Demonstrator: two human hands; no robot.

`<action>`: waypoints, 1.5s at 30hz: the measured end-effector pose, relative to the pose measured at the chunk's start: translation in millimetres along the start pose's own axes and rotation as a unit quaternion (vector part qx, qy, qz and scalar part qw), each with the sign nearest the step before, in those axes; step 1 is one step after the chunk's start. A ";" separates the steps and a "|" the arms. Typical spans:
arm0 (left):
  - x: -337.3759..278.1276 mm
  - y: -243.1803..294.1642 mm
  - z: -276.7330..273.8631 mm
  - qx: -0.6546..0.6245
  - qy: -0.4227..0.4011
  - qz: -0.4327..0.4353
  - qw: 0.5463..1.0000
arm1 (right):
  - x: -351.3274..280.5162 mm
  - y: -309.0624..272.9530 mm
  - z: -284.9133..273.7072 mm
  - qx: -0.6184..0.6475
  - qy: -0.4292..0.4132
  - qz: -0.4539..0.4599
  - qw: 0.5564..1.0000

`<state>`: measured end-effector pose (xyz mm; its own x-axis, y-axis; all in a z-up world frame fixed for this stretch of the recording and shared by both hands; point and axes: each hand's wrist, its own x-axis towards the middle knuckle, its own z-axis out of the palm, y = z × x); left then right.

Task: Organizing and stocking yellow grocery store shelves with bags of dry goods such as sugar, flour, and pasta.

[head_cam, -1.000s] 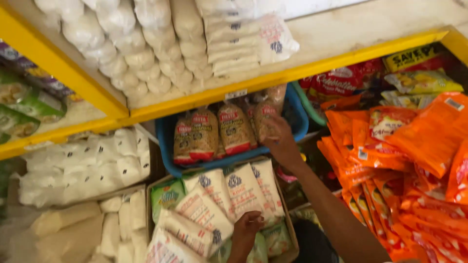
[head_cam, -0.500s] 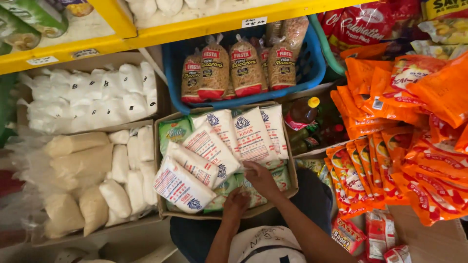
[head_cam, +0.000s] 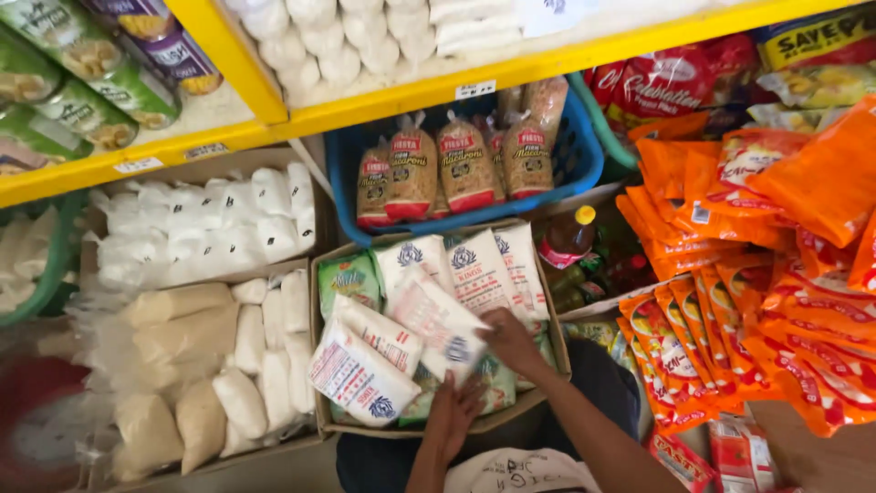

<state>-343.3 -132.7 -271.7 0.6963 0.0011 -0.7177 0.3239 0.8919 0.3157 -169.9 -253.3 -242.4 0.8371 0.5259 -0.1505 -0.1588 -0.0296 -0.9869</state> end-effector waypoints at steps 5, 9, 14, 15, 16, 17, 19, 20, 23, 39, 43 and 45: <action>29.0 -19.6 3.5 -0.099 -0.068 0.025 0.992 | -51.1 -16.4 -73.9 0.058 0.107 0.104 0.987; 44.5 -18.9 42.6 -0.096 -0.076 0.064 0.990 | -79.4 -100.5 -54.2 0.125 0.159 0.233 0.951; 32.2 -9.1 54.4 -0.053 -0.077 0.139 0.986 | -81.3 -58.8 -64.5 0.010 0.039 0.156 0.987; 31.2 -6.9 50.7 -0.036 -0.057 0.132 0.989 | -82.9 -60.4 -63.0 -0.001 0.025 0.156 0.987; 32.0 -2.5 50.6 -0.032 -0.058 0.132 0.989 | -81.2 -57.4 -63.3 0.002 0.027 0.155 0.988; 31.9 -1.4 50.8 -0.030 -0.050 0.131 0.990 | -81.1 -54.8 -65.2 -0.021 0.012 0.135 0.990; 23.8 4.1 58.5 -0.029 -0.039 0.126 0.991 | -82.2 -58.5 -63.8 -0.042 -0.002 0.121 0.992; 15.4 8.4 66.3 -0.047 -0.023 0.112 0.992 | -83.5 -65.1 -60.6 -0.011 0.004 0.141 0.990; 7.8 18.5 84.9 -0.085 -0.011 0.096 0.992 | -82.9 -70.0 -59.3 0.033 0.016 0.150 0.988; 53.4 115.2 253.9 0.062 -0.205 0.134 0.968 | -23.9 -145.7 -125.3 -0.052 0.150 0.031 0.987; 74.6 170.0 356.6 0.105 -0.266 0.156 0.945 | 30.5 -208.8 -167.8 -0.067 0.182 0.003 0.981; 104.2 194.8 403.6 0.214 -0.277 0.282 0.893 | 62.1 -239.0 -191.1 -0.089 0.210 -0.019 0.973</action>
<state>50.8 -141.4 -34.6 0.9978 0.0658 0.0110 -0.0463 0.5652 0.8237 20.1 -376.0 -27.1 0.9869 0.1362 -0.0865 -0.0607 -0.1833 -0.9812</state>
